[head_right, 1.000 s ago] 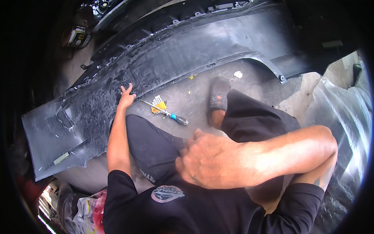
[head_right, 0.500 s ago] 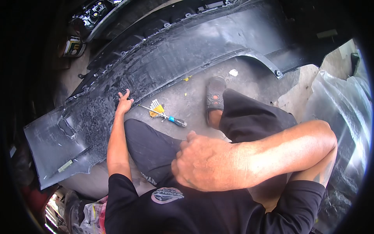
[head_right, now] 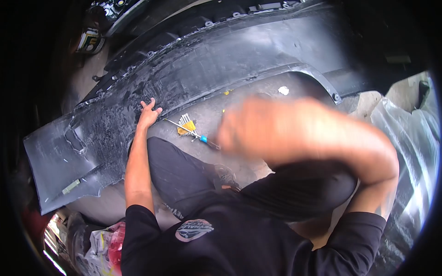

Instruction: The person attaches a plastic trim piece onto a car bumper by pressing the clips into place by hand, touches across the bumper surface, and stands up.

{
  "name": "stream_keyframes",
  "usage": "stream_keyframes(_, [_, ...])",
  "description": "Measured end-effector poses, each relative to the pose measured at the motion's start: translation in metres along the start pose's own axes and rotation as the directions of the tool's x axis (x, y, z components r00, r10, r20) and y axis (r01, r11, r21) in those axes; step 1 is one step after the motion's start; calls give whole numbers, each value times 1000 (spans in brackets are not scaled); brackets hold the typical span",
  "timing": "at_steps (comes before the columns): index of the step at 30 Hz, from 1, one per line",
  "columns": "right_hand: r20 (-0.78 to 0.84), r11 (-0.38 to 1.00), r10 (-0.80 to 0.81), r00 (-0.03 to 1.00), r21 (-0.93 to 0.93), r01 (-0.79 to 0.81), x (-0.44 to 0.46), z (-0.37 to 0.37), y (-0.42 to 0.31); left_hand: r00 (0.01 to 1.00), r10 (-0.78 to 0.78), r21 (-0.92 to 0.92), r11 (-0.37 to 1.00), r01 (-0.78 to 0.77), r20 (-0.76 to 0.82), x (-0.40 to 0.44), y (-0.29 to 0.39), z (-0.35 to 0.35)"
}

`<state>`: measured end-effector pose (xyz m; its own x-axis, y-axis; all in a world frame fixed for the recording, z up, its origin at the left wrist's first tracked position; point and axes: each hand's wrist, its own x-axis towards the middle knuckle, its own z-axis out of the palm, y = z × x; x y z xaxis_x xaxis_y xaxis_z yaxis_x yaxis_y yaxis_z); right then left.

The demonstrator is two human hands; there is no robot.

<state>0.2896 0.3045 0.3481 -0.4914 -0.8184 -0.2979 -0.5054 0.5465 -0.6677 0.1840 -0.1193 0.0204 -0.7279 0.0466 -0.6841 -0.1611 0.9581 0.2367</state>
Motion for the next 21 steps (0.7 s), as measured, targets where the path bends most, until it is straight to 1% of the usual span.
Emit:
stream_keyframes(2, [-146,986,169,975,19,-168,26,-8,81,1000,2,-7,1000,-2,-3,-4,-1,-1])
stream_keyframes(3, [-180,973,144,973,-151,-172,38,-8,146,1000,9,-14,1000,-9,-8,-5,-2,1])
stream_keyframes(4, [-213,931,120,970,-316,-184,51,-8,210,1000,19,-20,1000,-20,-13,-5,-2,4])
stream_keyframes(5, [-411,980,185,893,5,-201,55,-2,253,1000,6,-41,999,-6,0,-3,-2,4])
stream_keyframes(6, [-429,928,370,824,130,-349,56,-2,281,1000,5,-43,999,-5,0,-2,-1,3])
stream_keyframes(7, [-371,840,469,801,-92,-534,61,-9,290,1000,-1,-49,999,2,6,-5,1,2])
stream_keyframes(8, [-359,761,114,926,-568,-314,60,2,348,1000,-8,-58,998,9,11,-8,3,1])
stream_keyframes(9, [-398,809,242,885,-421,-411,62,2,355,1000,-6,-75,997,7,14,-10,5,1])
stream_keyframes(10, [-418,824,371,830,-265,-501,65,-2,354,1000,-11,-79,997,12,22,-10,4,3])
stream_keyframes(12, [-558,794,286,779,-317,-518,76,14,396,999,-21,-83,996,23,26,-7,2,4])
stream_keyframes(13, [-521,802,242,819,-369,-471,86,14,401,999,-35,-85,996,38,38,-8,5,2])
stream_keyframes(16, [-418,805,293,860,-377,-458,112,13,412,999,-28,-95,995,30,27,-13,7,-1])
stream_keyframes(17, [-460,825,250,852,-359,-436,118,9,415,1000,-19,-89,996,17,-19,-15,9,1])
stream_keyframes(20, [-409,806,288,866,-385,-450,125,4,431,987,-46,-60,998,37,-157,-13,23,7])
stream_keyframes(21, [-360,787,344,867,-393,-476,125,4,425,947,13,-42,999,-28,-320,-12,34,19])
